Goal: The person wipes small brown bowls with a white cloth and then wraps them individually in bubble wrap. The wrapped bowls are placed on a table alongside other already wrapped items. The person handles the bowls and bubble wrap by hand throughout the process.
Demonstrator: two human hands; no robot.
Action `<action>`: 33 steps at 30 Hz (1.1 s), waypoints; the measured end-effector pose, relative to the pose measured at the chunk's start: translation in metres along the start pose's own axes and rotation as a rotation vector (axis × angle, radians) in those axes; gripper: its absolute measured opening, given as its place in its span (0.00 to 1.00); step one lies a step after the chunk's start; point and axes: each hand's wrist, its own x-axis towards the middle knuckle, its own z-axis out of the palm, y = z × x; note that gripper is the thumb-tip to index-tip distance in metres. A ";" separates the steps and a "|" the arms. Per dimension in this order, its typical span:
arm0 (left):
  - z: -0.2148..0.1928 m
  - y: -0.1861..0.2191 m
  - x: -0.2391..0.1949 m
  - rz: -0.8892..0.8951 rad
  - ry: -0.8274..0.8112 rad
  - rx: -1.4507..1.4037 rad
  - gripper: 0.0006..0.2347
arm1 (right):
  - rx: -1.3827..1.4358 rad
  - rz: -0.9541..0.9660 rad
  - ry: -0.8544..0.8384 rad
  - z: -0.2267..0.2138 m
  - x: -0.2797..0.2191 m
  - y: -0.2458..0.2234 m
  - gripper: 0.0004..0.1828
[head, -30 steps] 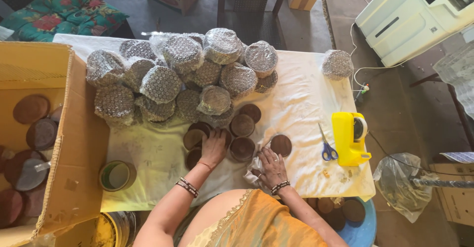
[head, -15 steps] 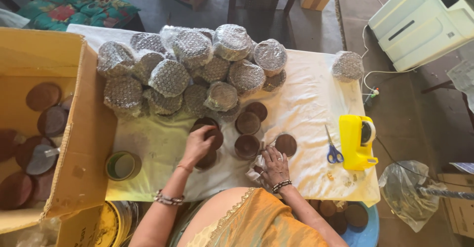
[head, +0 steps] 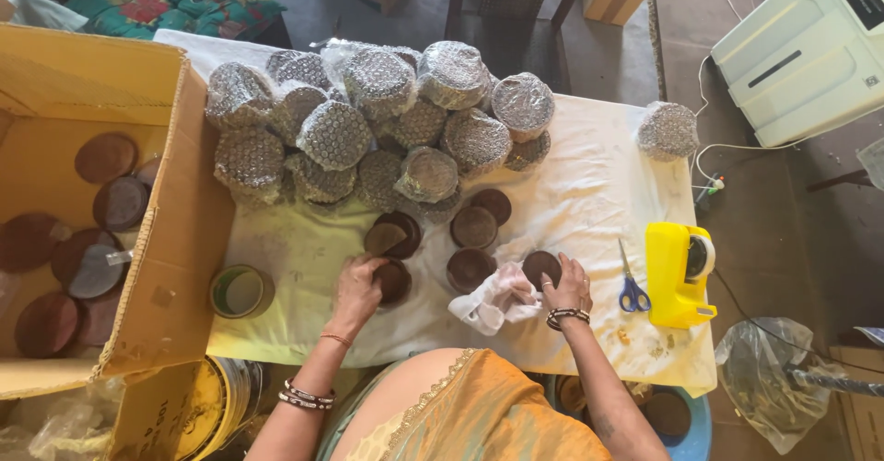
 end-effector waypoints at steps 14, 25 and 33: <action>0.017 -0.008 -0.008 -0.074 -0.127 0.305 0.21 | 0.235 0.302 -0.222 0.022 0.045 0.044 0.31; 0.036 0.000 0.007 -0.098 -0.260 0.564 0.24 | 1.076 0.103 0.024 -0.012 0.033 -0.020 0.11; 0.051 -0.021 0.010 0.024 -0.256 0.375 0.24 | 1.297 0.358 -0.501 0.014 -0.021 -0.091 0.12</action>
